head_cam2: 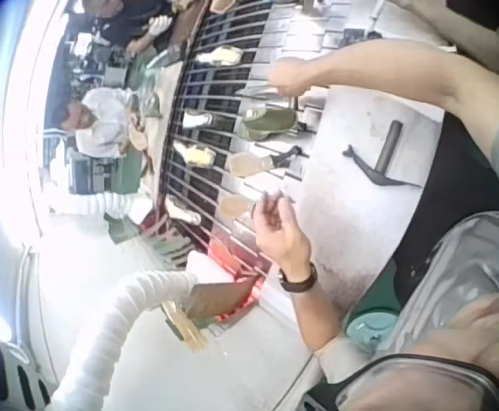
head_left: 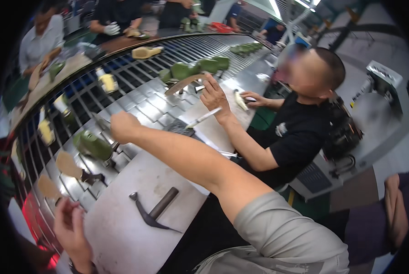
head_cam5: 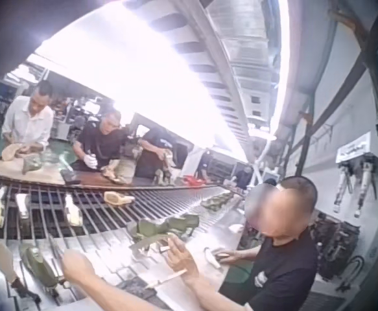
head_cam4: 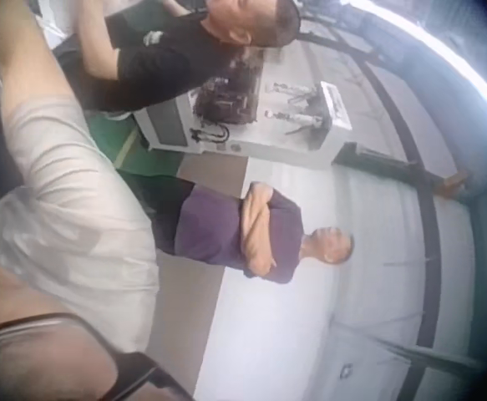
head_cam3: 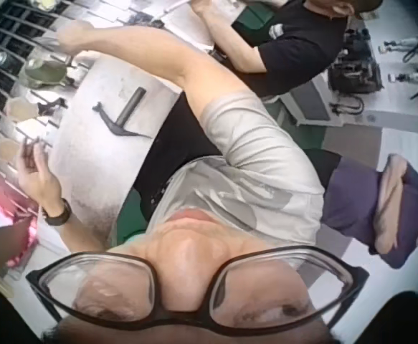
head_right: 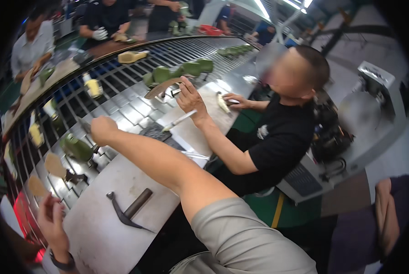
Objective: The person assembles high-heeled shoes by taking lasted shoe uppers and soles from a conveyor belt, pressing the soles onto the uppers by hand, tapping around the edges with a hammer, and placing the shoes back onto the conveyor.
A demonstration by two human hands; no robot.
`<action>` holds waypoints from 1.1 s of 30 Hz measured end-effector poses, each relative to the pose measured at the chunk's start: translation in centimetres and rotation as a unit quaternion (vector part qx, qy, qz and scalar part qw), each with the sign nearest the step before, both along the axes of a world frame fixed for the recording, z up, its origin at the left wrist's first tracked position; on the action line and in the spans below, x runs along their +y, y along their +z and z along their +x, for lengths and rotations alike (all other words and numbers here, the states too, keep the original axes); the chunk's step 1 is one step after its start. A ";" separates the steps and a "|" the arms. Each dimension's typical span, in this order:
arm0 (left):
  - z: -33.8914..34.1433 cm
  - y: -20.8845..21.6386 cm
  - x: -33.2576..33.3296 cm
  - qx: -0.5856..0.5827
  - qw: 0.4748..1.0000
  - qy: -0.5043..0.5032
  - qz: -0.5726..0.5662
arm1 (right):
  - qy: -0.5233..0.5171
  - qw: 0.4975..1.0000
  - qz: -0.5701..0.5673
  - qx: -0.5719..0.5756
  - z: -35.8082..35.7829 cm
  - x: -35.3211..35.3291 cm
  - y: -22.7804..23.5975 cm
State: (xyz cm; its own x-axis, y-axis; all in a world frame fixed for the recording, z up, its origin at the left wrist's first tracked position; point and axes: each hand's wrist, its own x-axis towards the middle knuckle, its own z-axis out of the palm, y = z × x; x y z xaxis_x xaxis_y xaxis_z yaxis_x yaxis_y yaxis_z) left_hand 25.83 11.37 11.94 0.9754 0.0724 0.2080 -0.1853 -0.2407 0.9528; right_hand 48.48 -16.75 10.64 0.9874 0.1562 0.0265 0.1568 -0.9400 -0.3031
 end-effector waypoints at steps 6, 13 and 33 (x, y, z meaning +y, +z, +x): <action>29.7 -8.8 7.6 -0.030 0.980 0.047 0.192 | -0.100 0.874 0.474 0.031 -13.7 -3.4 6.7; 47.3 -11.4 2.4 -0.102 0.898 0.175 0.390 | 0.046 0.861 0.498 -0.093 -26.8 -2.6 -3.2; -4.2 2.4 2.7 -0.170 0.915 0.214 0.296 | 0.023 0.591 0.796 0.130 -28.2 -0.4 -0.1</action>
